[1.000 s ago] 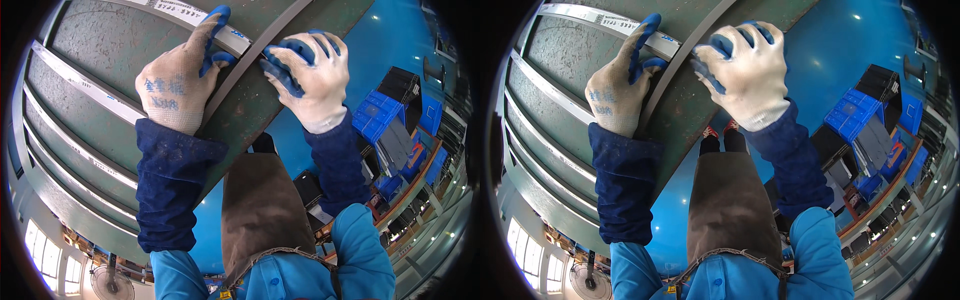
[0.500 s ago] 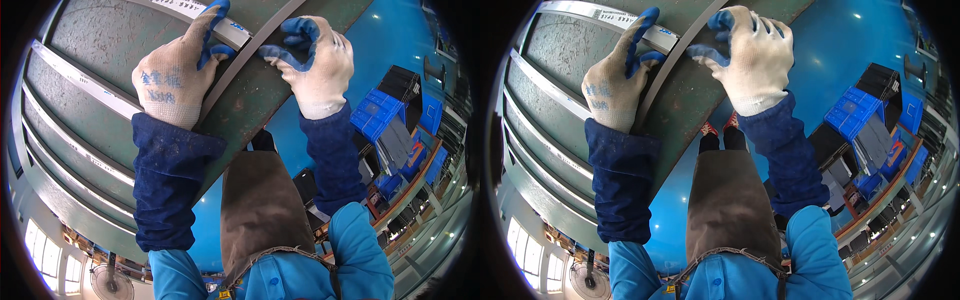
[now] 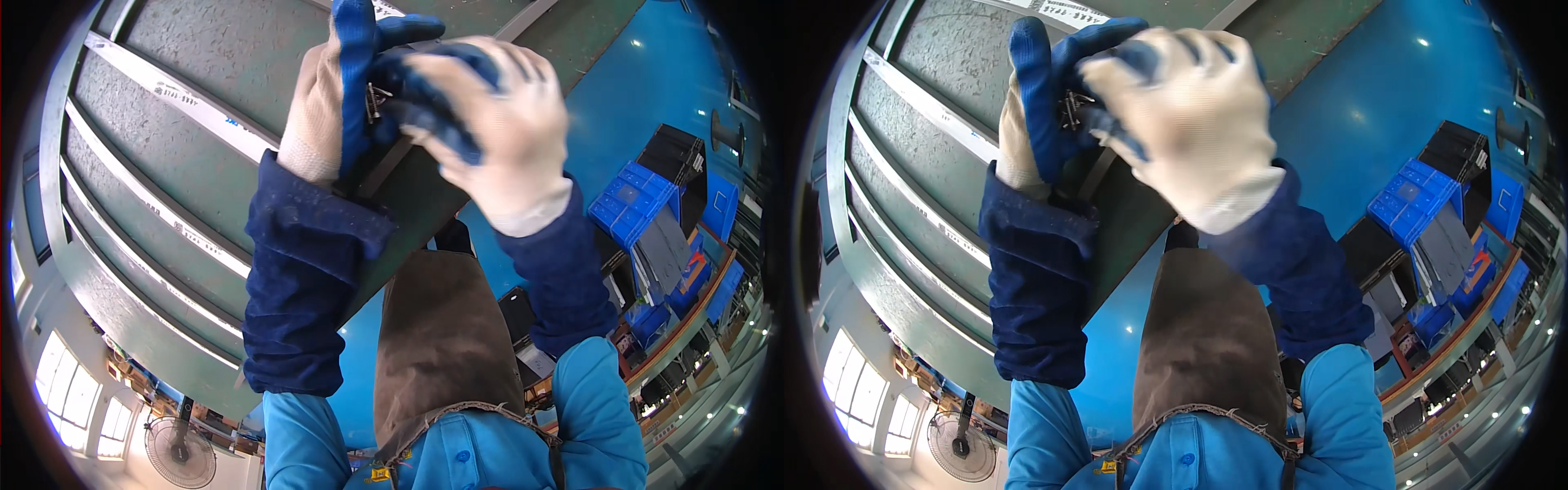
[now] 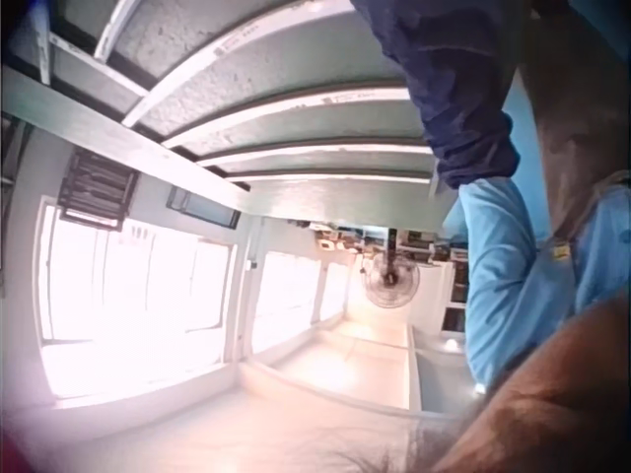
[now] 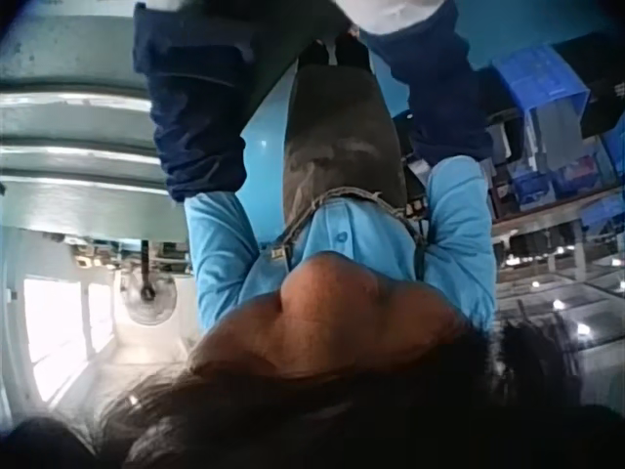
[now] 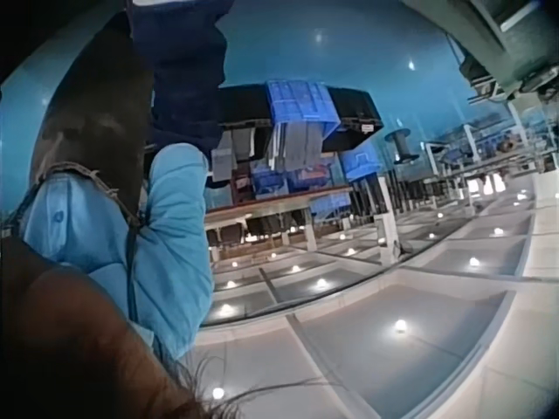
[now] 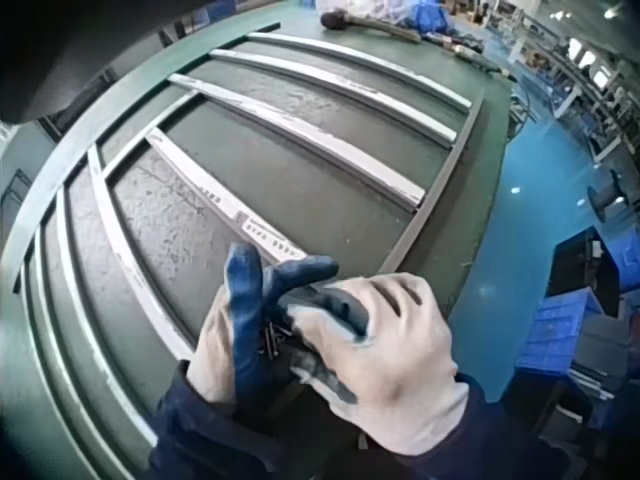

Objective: Attaching metal strips to a larger frame using a power drill and screws.

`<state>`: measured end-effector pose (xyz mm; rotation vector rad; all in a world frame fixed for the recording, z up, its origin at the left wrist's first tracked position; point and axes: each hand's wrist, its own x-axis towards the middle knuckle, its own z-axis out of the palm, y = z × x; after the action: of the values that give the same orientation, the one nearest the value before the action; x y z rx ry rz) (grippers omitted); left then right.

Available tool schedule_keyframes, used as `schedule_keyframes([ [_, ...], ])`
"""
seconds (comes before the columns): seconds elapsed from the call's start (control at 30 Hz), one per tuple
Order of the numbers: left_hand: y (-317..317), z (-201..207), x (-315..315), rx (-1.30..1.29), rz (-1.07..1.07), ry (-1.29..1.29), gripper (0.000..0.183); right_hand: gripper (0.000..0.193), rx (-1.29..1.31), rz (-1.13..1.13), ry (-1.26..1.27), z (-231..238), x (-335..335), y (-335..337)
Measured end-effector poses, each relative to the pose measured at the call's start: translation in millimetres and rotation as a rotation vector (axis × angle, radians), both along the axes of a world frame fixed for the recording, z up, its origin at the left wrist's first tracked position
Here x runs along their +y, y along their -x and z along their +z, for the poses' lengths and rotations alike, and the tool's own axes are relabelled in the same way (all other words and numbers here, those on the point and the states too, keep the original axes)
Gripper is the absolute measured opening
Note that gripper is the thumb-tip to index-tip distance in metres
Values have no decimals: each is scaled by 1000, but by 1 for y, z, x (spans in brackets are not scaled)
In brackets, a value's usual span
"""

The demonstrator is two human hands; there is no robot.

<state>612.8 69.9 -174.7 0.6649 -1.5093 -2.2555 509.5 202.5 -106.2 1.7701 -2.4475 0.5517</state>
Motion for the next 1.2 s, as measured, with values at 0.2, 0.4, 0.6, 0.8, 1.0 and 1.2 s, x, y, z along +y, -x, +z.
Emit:
schedule_keyframes([
  [0.2,3,7,6,-50,79,-67,86,49,-8,-185,-155,-7,-17,-19],
  [0.4,-3,23,5,-34,53,132,83,48,33,-45,-49,-3,-16,-21],
  [0.6,-3,20,7,-56,104,122,79,46,19,73,69,-1,-8,-10],
  [0.8,-3,35,0,-103,47,92,63,46,-249,105,217,-4,0,11],
  [1.0,-8,35,3,-169,-23,83,43,47,-527,173,300,5,-3,31],
  [1.2,-10,42,-5,6,-106,-271,32,45,-163,24,512,-4,11,24],
])
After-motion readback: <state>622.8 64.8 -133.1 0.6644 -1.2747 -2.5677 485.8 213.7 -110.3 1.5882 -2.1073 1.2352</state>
